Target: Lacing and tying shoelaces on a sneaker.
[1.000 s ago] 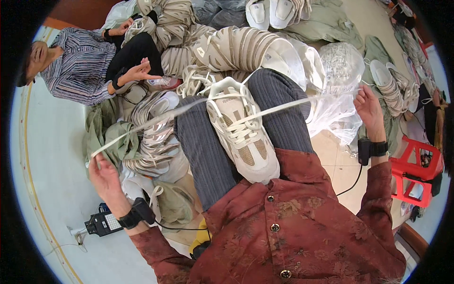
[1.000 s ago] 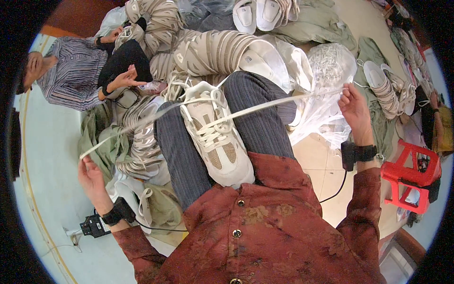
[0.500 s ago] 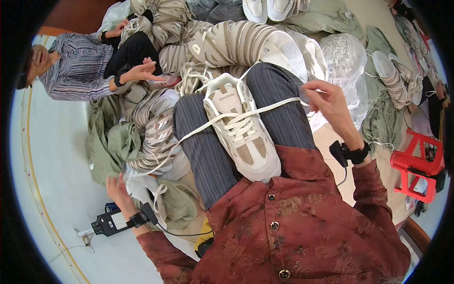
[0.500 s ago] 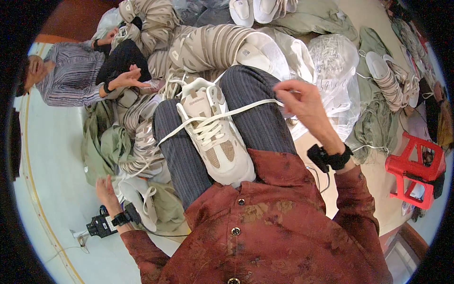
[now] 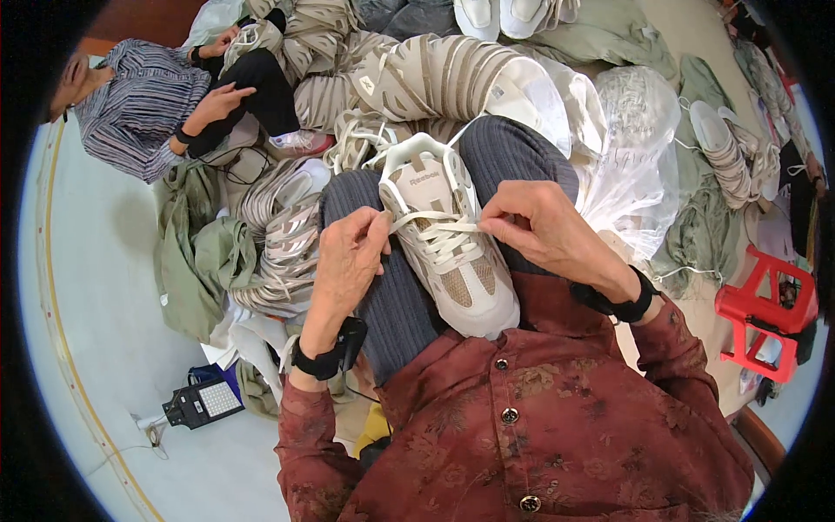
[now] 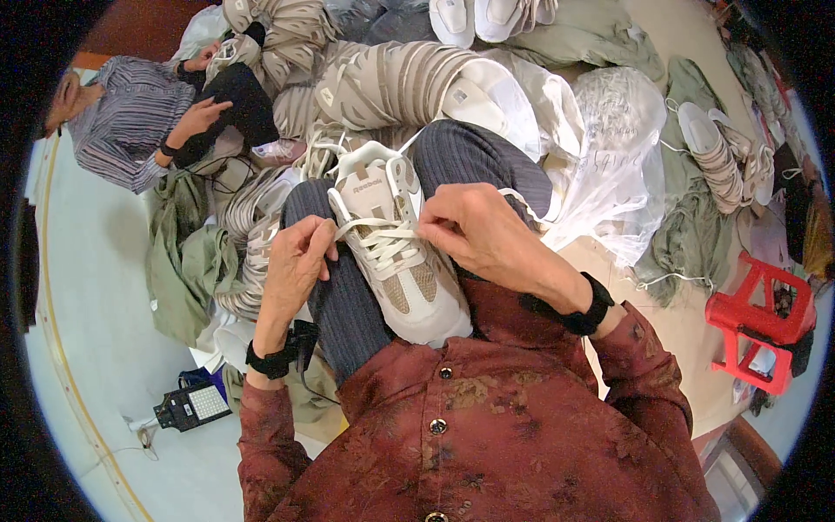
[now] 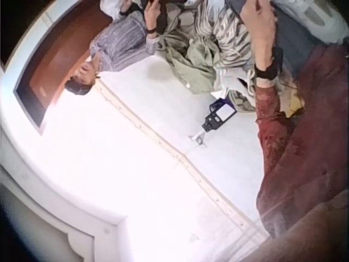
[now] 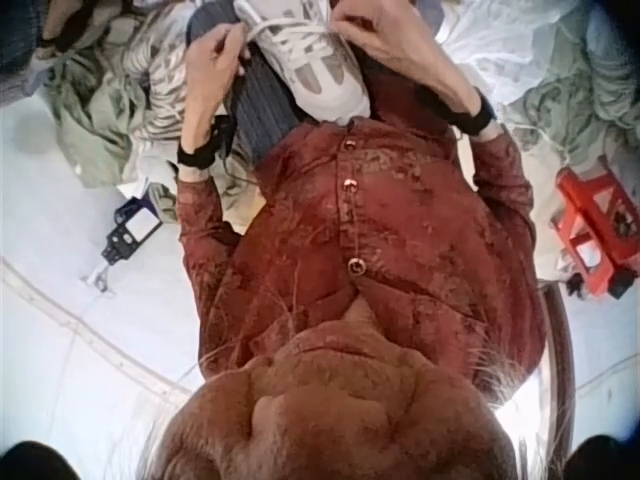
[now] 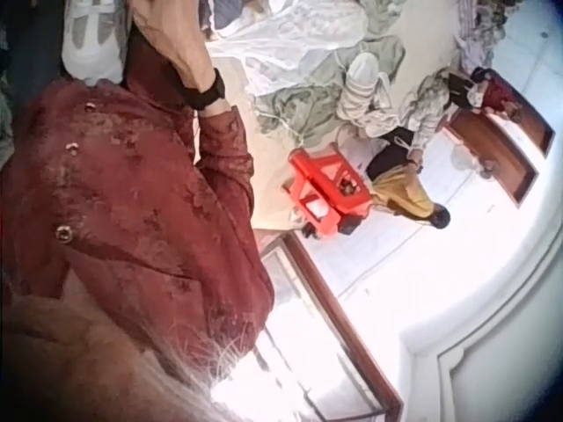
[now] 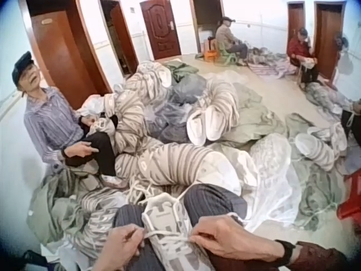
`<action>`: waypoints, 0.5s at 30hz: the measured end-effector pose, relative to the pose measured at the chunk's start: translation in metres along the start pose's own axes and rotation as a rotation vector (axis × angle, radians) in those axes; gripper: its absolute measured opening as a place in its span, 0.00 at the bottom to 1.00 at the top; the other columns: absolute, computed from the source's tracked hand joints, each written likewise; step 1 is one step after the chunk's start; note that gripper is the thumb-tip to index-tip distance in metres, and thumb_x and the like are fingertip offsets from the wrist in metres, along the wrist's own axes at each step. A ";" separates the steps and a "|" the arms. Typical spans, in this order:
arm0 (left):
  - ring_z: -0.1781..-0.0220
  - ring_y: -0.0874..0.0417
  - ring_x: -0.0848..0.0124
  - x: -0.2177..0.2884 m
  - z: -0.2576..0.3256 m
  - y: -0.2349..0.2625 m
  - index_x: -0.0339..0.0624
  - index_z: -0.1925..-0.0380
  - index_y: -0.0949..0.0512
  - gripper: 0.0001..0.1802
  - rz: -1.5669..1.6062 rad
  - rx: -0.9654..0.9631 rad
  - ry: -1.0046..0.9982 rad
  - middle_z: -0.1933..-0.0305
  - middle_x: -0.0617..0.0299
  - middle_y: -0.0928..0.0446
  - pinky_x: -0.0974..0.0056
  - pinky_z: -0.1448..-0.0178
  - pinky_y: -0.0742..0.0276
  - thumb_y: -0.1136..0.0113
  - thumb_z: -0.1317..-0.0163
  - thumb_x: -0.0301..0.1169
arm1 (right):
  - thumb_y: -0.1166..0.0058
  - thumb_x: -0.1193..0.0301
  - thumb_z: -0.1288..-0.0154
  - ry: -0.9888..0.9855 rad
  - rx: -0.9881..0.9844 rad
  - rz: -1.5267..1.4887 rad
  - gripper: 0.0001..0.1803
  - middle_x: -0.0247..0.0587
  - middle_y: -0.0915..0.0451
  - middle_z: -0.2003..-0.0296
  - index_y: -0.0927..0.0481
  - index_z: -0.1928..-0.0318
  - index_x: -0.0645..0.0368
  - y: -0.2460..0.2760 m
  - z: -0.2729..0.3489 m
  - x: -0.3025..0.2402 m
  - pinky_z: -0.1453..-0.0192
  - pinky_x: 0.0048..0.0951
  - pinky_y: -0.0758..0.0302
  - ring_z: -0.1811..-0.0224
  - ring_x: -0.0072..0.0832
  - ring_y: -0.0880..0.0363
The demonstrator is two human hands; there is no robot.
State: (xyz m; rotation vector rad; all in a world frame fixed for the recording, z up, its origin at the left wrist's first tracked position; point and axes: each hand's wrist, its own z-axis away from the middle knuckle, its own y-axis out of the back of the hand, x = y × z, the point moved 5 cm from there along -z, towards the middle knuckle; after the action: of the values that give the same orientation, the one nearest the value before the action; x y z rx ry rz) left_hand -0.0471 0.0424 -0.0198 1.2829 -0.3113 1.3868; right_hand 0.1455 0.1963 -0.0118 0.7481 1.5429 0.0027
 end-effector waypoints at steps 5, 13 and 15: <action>0.80 0.31 0.80 0.004 0.001 0.002 0.32 0.68 0.18 0.11 0.008 -0.024 -0.045 0.76 0.66 0.23 0.72 0.75 0.37 0.40 0.34 0.31 | 0.40 0.73 0.37 -0.074 -0.038 -0.122 0.09 0.50 0.22 0.75 0.20 0.66 0.71 0.000 0.009 0.000 0.68 0.34 0.26 0.73 0.39 0.20; 0.78 0.31 0.72 0.050 0.021 0.007 0.37 0.64 0.17 0.07 -0.519 0.246 -0.632 0.79 0.62 0.32 0.67 0.74 0.37 0.33 0.43 0.25 | 0.41 0.74 0.36 -0.164 -0.044 -0.210 0.08 0.47 0.21 0.77 0.19 0.65 0.70 0.006 0.007 0.002 0.70 0.30 0.28 0.78 0.29 0.24; 0.79 0.31 0.67 0.048 0.022 0.006 0.37 0.65 0.17 0.07 -0.544 0.287 -0.645 0.80 0.58 0.34 0.64 0.73 0.36 0.33 0.44 0.21 | 0.40 0.74 0.37 -0.235 -0.036 -0.203 0.08 0.47 0.22 0.79 0.19 0.65 0.70 0.008 0.003 0.005 0.70 0.29 0.29 0.78 0.25 0.27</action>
State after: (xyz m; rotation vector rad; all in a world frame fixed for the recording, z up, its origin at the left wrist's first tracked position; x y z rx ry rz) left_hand -0.0289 0.0485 0.0296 1.8732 -0.1727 0.5432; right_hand 0.1526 0.2037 -0.0128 0.5399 1.3837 -0.2007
